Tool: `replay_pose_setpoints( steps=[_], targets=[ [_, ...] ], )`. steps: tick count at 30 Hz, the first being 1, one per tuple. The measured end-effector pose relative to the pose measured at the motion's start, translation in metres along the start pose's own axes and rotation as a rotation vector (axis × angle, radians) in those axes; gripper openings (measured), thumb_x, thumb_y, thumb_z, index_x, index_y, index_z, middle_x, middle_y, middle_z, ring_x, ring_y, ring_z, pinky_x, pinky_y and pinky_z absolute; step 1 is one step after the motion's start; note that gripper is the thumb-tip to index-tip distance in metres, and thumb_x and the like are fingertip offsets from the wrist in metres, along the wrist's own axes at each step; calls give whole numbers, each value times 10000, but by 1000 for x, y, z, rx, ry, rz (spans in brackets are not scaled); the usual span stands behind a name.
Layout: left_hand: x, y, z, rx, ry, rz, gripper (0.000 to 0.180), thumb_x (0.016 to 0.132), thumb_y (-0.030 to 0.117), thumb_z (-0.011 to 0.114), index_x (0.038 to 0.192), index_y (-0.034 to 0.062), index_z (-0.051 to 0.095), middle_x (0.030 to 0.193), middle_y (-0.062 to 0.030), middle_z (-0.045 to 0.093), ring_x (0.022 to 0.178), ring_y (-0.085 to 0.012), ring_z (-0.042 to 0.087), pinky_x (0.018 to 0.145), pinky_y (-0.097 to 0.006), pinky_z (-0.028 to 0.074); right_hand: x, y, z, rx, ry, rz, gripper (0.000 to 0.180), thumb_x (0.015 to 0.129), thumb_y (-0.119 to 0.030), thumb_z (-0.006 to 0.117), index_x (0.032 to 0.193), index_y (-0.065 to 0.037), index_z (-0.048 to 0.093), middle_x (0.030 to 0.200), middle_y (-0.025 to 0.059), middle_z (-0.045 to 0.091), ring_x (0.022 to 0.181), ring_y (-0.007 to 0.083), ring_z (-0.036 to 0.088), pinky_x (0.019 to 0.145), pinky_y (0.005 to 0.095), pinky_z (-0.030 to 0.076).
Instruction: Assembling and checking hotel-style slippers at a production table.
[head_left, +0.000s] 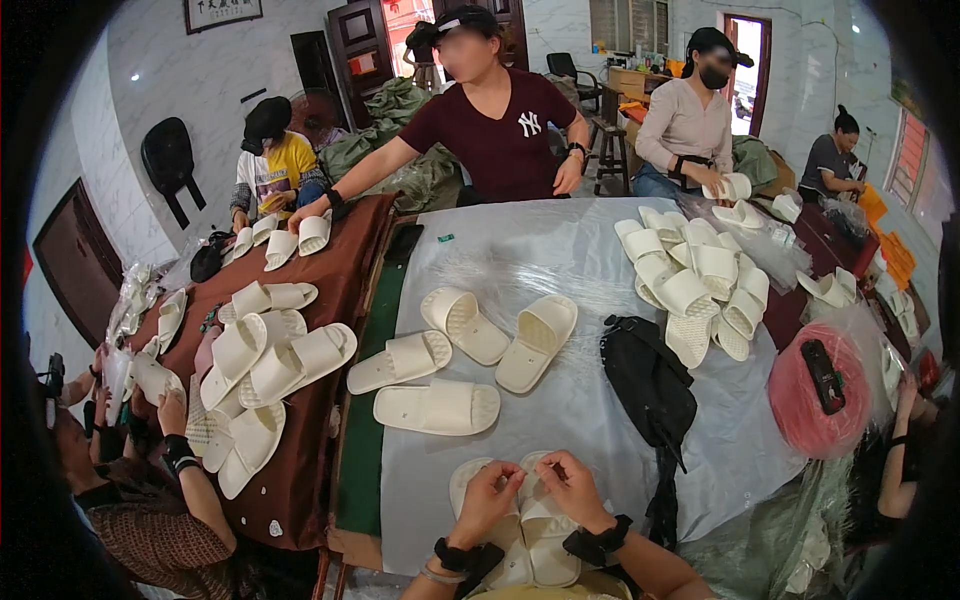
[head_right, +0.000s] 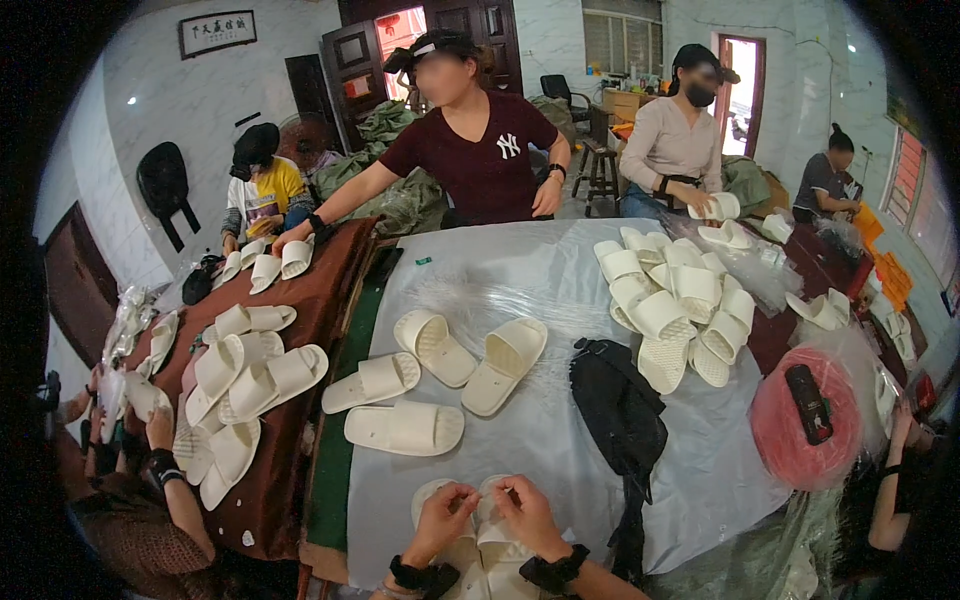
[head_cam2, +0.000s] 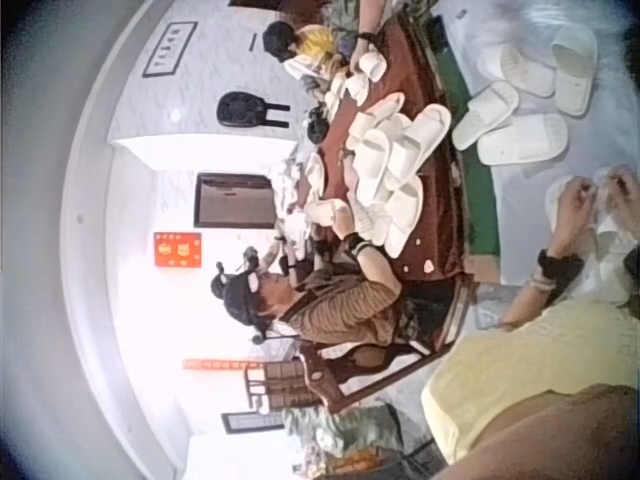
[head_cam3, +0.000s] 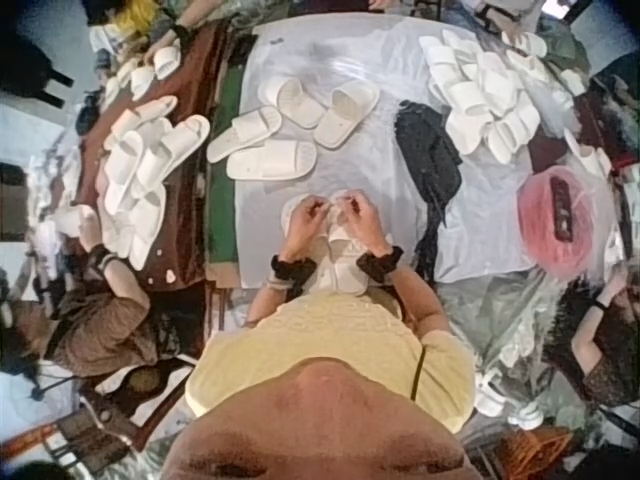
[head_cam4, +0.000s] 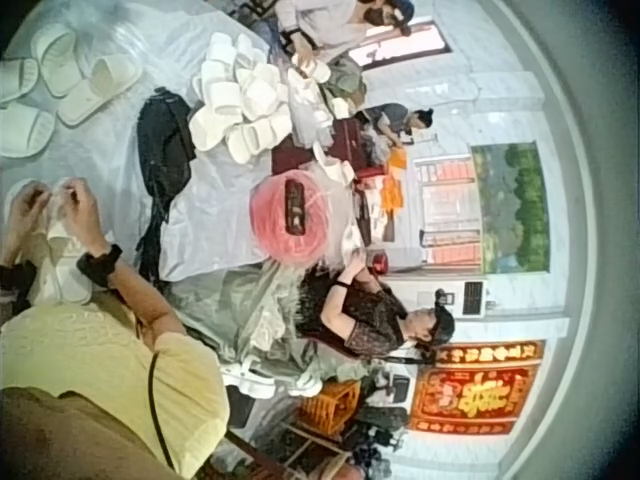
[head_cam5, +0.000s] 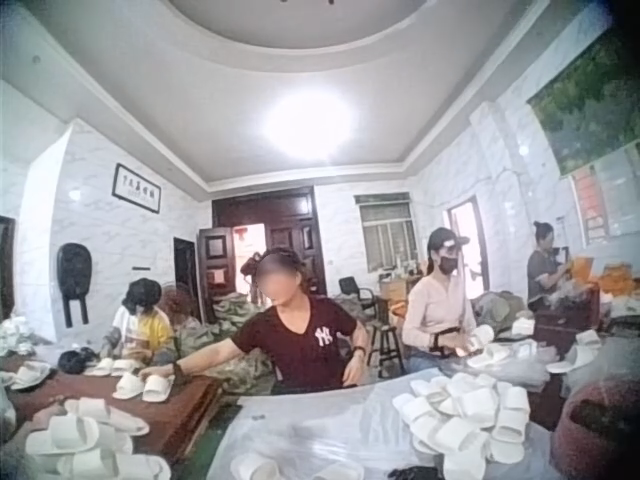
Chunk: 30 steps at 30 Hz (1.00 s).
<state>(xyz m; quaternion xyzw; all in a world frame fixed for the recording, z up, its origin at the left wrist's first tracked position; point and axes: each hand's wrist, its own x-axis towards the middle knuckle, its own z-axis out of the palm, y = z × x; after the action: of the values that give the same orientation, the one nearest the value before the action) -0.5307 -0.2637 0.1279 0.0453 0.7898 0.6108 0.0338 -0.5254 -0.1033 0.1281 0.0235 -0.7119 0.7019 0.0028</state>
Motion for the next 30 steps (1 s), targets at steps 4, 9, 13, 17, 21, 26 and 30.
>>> replay_pose_setpoints(
  steps=[4,9,13,17,21,26,30],
  targets=[
    [1,7,-1,22,-9,-8,158,837,161,607,899,16,615,779,-48,601,667,-122,494,606,-248,405,0,0,-1,11,21,-1,158,878,-134,564,936,8,529,727,33,561,604,87,536,552,229,429],
    [0,2,-2,-30,-24,-7,156,835,159,603,902,19,617,783,-48,595,683,-128,495,612,-250,404,-1,-1,0,43,30,-20,151,879,-128,562,935,8,530,725,34,557,604,84,532,546,228,429],
    [-1,0,-2,9,-17,-2,160,836,167,603,904,23,618,782,-50,595,683,-129,495,611,-250,404,-1,-1,0,-13,-12,-28,158,878,-135,566,934,8,531,730,36,560,600,84,534,550,226,434],
    [-1,0,-3,24,-13,-9,167,833,178,608,904,27,620,781,-51,597,663,-129,494,597,-252,406,-2,-6,1,22,35,18,165,878,-143,569,933,8,532,733,43,565,602,87,535,557,227,439],
    [-2,4,-2,24,-5,5,168,831,181,611,904,29,620,781,-50,599,646,-127,491,584,-252,408,-3,-6,1,-5,-3,-4,163,879,-141,565,931,10,532,737,50,569,614,92,547,561,232,442],
    [0,7,-2,29,-7,-16,168,830,180,613,903,30,620,780,-50,599,649,-126,493,587,-250,408,0,-6,0,-56,-17,-28,157,881,-134,559,927,13,529,746,49,569,616,94,549,562,234,444],
    [5,11,-2,52,-26,-25,173,828,183,615,903,27,619,783,-50,600,650,-133,493,588,-252,409,2,-3,-1,13,15,-1,153,880,-134,563,921,10,534,748,43,567,605,93,544,565,233,445]
  ],
)
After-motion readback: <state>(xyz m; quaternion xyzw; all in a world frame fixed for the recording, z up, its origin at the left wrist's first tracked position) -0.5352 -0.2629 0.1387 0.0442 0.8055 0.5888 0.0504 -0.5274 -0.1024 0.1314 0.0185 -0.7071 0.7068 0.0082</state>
